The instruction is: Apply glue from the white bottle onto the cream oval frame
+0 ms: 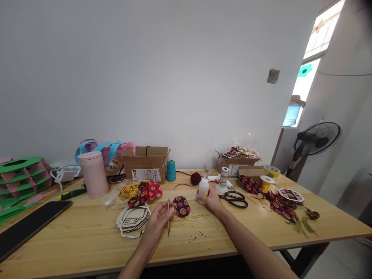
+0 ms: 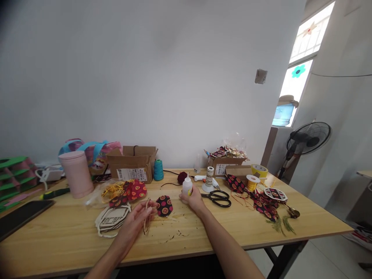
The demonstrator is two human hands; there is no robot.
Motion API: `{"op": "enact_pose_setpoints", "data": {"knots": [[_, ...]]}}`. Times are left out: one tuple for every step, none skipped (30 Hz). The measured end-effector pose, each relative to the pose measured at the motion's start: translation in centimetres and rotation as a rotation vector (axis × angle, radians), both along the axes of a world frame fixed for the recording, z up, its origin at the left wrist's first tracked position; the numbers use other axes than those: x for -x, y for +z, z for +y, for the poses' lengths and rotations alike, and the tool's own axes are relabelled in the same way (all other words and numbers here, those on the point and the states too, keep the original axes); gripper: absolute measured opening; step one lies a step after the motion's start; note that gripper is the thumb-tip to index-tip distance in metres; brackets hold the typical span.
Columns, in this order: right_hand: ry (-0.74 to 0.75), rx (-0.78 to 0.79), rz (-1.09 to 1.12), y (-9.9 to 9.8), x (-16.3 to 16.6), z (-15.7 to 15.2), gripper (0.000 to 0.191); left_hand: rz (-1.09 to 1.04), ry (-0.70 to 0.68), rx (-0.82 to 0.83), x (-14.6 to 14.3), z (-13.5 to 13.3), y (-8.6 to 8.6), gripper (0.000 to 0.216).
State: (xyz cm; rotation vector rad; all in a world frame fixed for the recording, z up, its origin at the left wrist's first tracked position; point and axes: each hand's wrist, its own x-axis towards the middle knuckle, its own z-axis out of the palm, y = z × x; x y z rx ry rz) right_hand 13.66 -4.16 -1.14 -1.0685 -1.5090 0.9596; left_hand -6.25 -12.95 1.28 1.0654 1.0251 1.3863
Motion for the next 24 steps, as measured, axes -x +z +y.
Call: {"op": "enact_pose_setpoints", "data": {"knots": [[0.004, 0.001, 0.002, -0.01, -0.03, 0.01, 0.020, 0.001, 0.008, 0.004, -0.02, -0.01, 0.03, 0.031], [0.008, 0.002, 0.004, -0.01, -0.07, 0.01, 0.020, 0.004, 0.014, 0.005, -0.04, -0.01, 0.08, 0.030], [0.014, 0.002, 0.005, -0.01, -0.11, 0.02, 0.020, 0.007, 0.017, 0.006, -0.07, 0.01, 0.12, 0.029], [0.019, 0.002, 0.006, -0.03, -0.15, 0.04, 0.020, 0.011, 0.019, 0.007, -0.10, 0.05, 0.14, 0.029], [0.023, 0.001, 0.006, -0.07, -0.21, 0.08, 0.019, 0.017, 0.021, 0.007, -0.13, 0.12, 0.15, 0.029], [0.027, -0.001, 0.007, -0.12, -0.27, 0.12, 0.018, 0.023, 0.024, 0.007, -0.16, 0.20, 0.13, 0.029], [0.030, -0.003, 0.009, -0.19, -0.33, 0.18, 0.018, 0.032, 0.028, 0.008, -0.18, 0.29, 0.10, 0.028], [0.031, -0.005, 0.012, -0.26, -0.40, 0.23, 0.017, 0.042, 0.027, 0.009, -0.20, 0.38, 0.06, 0.028], [0.032, -0.006, 0.017, -0.33, -0.45, 0.29, 0.016, 0.052, 0.024, 0.010, -0.22, 0.45, 0.01, 0.028], [0.034, -0.005, 0.024, -0.37, -0.49, 0.33, 0.015, 0.062, 0.020, 0.011, -0.23, 0.51, -0.03, 0.028], [0.036, -0.003, 0.032, -0.38, -0.52, 0.37, 0.014, 0.071, 0.013, 0.014, -0.25, 0.55, -0.08, 0.028], [0.040, 0.002, 0.040, -0.36, -0.53, 0.39, 0.013, 0.078, 0.008, 0.018, -0.25, 0.58, -0.13, 0.028], [0.045, 0.007, 0.049, -0.30, -0.53, 0.40, 0.013, 0.085, 0.004, 0.022, -0.25, 0.59, -0.18, 0.028], [0.051, 0.013, 0.056, -0.21, -0.51, 0.41, 0.012, 0.091, 0.004, 0.025, -0.23, 0.61, -0.24, 0.028], [0.057, 0.018, 0.063, -0.11, -0.49, 0.41, 0.011, 0.097, 0.002, 0.028, -0.20, 0.62, -0.30, 0.028], [0.062, 0.022, 0.069, 0.00, -0.46, 0.42, 0.011, 0.103, 0.000, 0.028, -0.16, 0.63, -0.38, 0.028], [0.066, 0.025, 0.073, 0.09, -0.44, 0.43, 0.011, 0.107, -0.001, 0.028, -0.10, 0.65, -0.45, 0.028], [0.068, 0.027, 0.077, 0.17, -0.43, 0.44, 0.011, 0.110, 0.000, 0.028, -0.05, 0.67, -0.51, 0.028], [0.070, 0.029, 0.078, 0.21, -0.42, 0.46, 0.010, 0.110, -0.002, 0.031, 0.00, 0.69, -0.57, 0.029], [0.073, 0.032, 0.079, 0.23, -0.43, 0.47, 0.010, 0.109, -0.001, 0.032, 0.05, 0.72, -0.60, 0.029], [0.074, 0.034, 0.078, 0.22, -0.44, 0.49, 0.010, 0.108, -0.003, 0.033, 0.08, 0.74, -0.63, 0.030], [0.075, 0.036, 0.077, 0.19, -0.47, 0.50, 0.010, 0.107, -0.004, 0.033, 0.10, 0.75, -0.63, 0.030], [0.074, 0.037, 0.075, 0.16, -0.50, 0.50, 0.010, 0.109, -0.009, 0.033, 0.10, 0.75, -0.63, 0.030], [0.072, 0.037, 0.072, 0.12, -0.53, 0.49, 0.010, 0.111, -0.014, 0.031, 0.09, 0.75, -0.61, 0.029]]}}
